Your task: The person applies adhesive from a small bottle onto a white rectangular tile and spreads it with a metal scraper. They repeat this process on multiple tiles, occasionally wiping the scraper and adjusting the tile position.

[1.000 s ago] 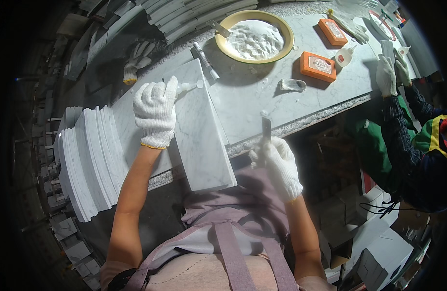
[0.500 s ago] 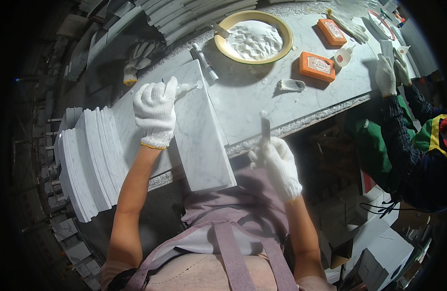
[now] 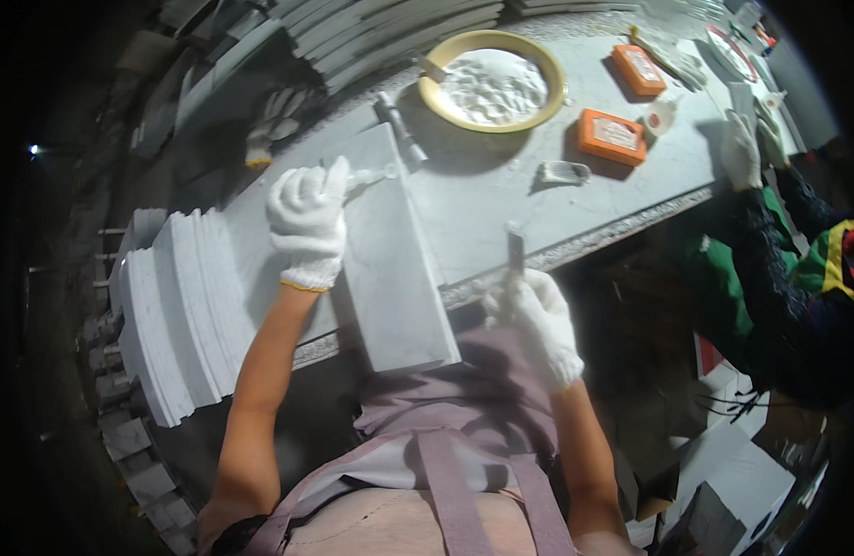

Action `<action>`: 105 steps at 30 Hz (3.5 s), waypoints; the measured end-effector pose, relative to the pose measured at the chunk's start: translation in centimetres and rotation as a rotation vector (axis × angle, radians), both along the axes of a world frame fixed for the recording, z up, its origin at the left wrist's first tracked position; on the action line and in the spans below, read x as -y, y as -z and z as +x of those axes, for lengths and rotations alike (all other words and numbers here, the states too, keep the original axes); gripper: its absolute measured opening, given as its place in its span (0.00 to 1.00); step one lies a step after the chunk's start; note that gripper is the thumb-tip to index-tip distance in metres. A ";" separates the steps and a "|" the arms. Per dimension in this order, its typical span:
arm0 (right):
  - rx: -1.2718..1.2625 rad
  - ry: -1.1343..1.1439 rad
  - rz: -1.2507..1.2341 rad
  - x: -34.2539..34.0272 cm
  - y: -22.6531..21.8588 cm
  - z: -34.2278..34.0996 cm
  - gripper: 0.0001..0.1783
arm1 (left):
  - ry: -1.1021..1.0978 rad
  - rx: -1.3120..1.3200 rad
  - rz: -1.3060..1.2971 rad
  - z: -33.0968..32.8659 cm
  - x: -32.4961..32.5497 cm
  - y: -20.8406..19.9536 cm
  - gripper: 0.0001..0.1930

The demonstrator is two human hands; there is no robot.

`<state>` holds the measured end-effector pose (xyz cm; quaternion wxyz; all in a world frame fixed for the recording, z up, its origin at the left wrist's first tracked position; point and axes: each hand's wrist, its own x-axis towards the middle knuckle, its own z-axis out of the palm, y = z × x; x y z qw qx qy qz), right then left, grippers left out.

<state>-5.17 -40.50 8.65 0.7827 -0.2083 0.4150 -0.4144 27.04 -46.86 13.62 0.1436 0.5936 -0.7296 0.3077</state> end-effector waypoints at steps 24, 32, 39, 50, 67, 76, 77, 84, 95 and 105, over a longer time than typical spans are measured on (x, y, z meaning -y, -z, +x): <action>-0.937 -0.132 -0.659 16.4 -6.3 0.0 0.18 | -0.291 -1.561 -0.212 5.6 -4.5 7.2 0.18; -1.324 -0.242 -0.995 22.5 -4.6 4.3 0.16 | -0.473 -1.245 -0.311 5.5 -6.9 9.7 0.22; -1.332 -0.285 -0.961 24.7 -3.5 6.1 0.16 | -0.473 -1.327 -0.250 5.0 -6.5 8.6 0.18; -0.939 -0.244 -0.591 23.8 -5.1 5.9 0.18 | -0.496 -1.483 -0.260 5.5 -6.5 9.9 0.16; -0.615 -0.226 -0.250 7.7 -5.9 8.3 0.17 | -0.414 -1.326 -0.309 5.0 -6.4 9.3 0.17; -0.982 -0.161 -0.943 6.8 -2.5 9.8 0.16 | -0.436 -1.343 -0.295 5.0 -6.2 9.2 0.16; -1.025 -0.112 -1.020 6.8 -2.4 9.9 0.16 | -0.445 -1.348 -0.283 5.1 -6.3 9.2 0.16; -0.354 -0.031 -0.242 6.0 -4.1 7.8 0.27 | -0.399 -1.362 -0.275 4.9 -6.1 8.7 0.19; 0.011 -0.273 -0.040 4.5 -4.1 5.0 0.20 | -0.415 -1.408 -0.301 4.4 -6.1 8.0 0.23; -0.735 -0.408 -0.610 6.1 -6.4 7.9 0.26 | -0.419 -1.393 -0.301 4.8 -6.0 8.4 0.25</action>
